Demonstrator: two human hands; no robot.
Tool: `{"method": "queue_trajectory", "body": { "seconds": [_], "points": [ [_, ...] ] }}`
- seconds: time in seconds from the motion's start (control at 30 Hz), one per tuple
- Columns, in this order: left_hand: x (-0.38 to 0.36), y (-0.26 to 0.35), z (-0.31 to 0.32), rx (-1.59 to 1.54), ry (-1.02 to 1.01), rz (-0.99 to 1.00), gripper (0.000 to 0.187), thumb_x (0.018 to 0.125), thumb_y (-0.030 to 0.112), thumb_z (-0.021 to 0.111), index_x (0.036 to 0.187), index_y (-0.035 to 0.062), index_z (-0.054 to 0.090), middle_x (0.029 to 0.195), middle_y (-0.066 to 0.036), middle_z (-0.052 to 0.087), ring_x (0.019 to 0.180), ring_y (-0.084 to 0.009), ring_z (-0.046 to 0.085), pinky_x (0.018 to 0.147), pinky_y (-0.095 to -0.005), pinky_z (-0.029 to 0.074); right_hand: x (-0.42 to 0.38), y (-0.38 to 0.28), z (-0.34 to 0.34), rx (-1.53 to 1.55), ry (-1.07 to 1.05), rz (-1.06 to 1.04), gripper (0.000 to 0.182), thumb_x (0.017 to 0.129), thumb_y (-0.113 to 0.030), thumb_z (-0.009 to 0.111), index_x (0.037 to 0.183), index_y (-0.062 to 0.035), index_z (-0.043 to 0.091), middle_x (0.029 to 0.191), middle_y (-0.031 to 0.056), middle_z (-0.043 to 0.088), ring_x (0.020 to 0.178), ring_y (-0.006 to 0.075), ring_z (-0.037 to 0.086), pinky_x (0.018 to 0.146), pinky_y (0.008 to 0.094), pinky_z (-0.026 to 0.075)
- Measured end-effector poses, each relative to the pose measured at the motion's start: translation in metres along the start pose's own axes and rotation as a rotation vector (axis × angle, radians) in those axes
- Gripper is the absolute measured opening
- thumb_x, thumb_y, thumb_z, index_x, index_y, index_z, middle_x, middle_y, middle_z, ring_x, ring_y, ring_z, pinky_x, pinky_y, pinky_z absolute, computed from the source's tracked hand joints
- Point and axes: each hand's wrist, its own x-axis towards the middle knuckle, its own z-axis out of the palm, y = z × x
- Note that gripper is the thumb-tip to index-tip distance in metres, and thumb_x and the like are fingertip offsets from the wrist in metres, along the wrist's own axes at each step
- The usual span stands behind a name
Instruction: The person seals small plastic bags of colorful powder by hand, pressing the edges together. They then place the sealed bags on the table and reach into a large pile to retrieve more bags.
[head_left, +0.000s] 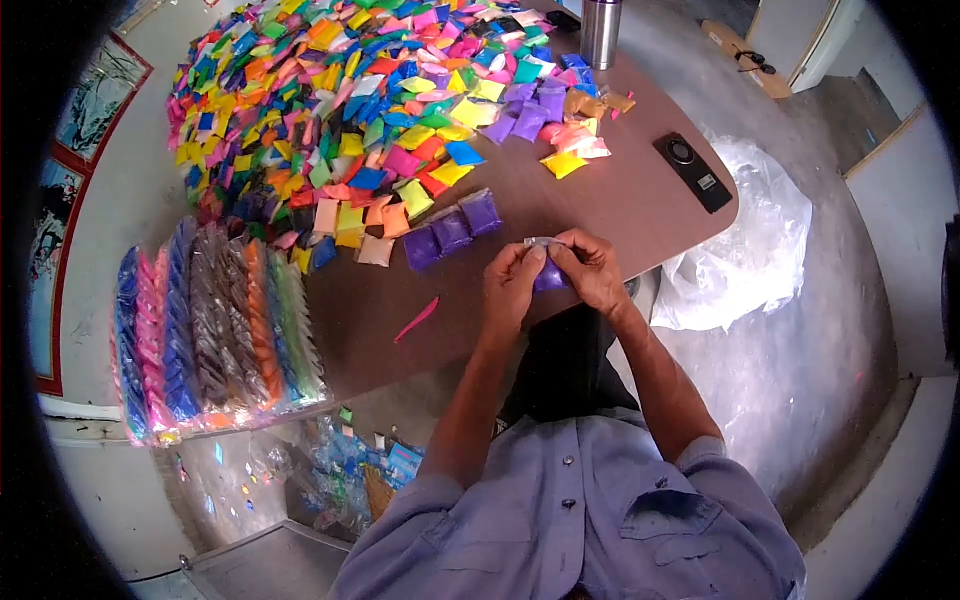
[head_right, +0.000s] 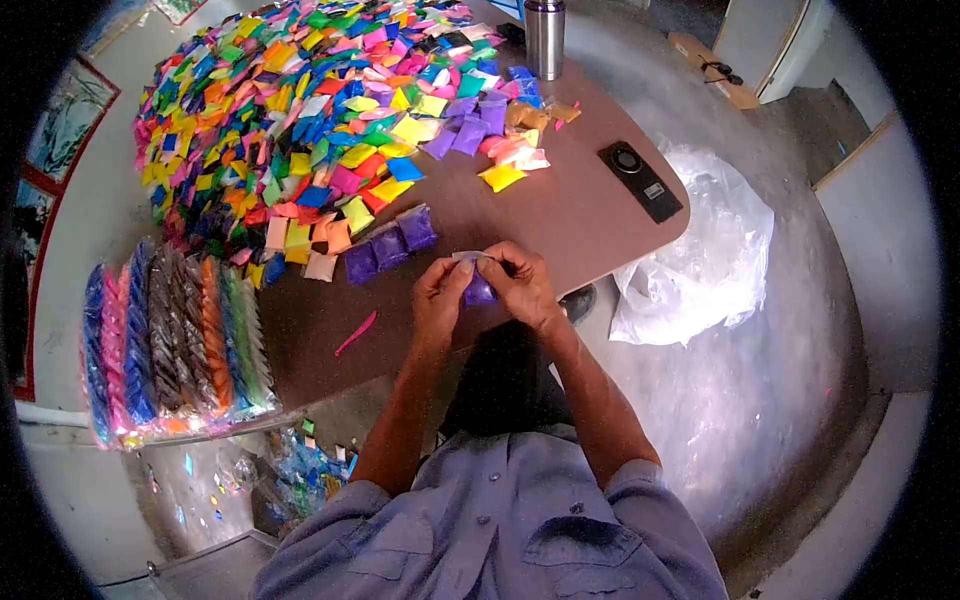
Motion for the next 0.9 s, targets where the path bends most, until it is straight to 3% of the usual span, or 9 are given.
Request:
{"method": "queue_trajectory", "body": {
  "seconds": [0.13,0.2,0.53,0.63,0.9],
  "points": [
    [0.000,0.005,0.004,0.004,0.037,-0.006,0.020,0.102,0.019,0.067,0.112,0.0014,0.070,0.095,0.002,0.067,0.085,-0.0068,0.059,0.081,-0.0256,0.048,0.001,0.002,-0.005,0.116,0.065,0.035,0.011,0.102,-0.013,0.067,0.104,-0.0029,0.071,0.089,-0.0044,0.065,0.079,0.0050,0.057,0.072,0.0230,0.048],
    [0.001,0.004,0.001,0.064,-0.043,-0.021,0.023,0.101,0.019,0.068,0.113,-0.0011,0.069,0.098,-0.002,0.069,0.084,-0.0076,0.062,0.080,-0.0238,0.051,0.003,0.003,-0.006,0.191,0.109,0.039,0.013,0.102,-0.015,0.067,0.105,-0.0024,0.070,0.089,-0.0048,0.064,0.079,0.0043,0.056,0.071,0.0219,0.047],
    [-0.002,0.012,0.005,0.106,-0.055,-0.037,0.024,0.102,0.019,0.067,0.113,-0.0018,0.068,0.096,-0.002,0.068,0.085,-0.0088,0.062,0.079,-0.0255,0.053,0.002,0.000,-0.006,0.054,0.081,0.054,0.012,0.102,-0.013,0.068,0.107,-0.0029,0.070,0.088,-0.0036,0.064,0.079,0.0048,0.057,0.071,0.0228,0.049],
    [-0.002,0.015,0.015,0.024,0.038,-0.015,0.021,0.101,0.017,0.068,0.111,-0.0011,0.068,0.095,-0.001,0.068,0.086,-0.0086,0.062,0.080,-0.0259,0.053,0.002,0.004,-0.006,0.076,0.063,0.008,0.012,0.101,-0.014,0.069,0.106,-0.0030,0.071,0.088,-0.0033,0.066,0.080,0.0054,0.058,0.071,0.0234,0.049],
    [0.004,0.004,-0.008,0.122,-0.155,-0.021,0.019,0.100,0.015,0.069,0.113,0.0008,0.068,0.100,-0.003,0.068,0.092,-0.0088,0.064,0.085,-0.0249,0.051,0.002,-0.001,-0.005,-0.033,0.004,-0.023,0.015,0.102,-0.016,0.068,0.108,-0.0031,0.073,0.092,0.0000,0.069,0.082,0.0078,0.061,0.074,0.0255,0.052]
  ]
}}
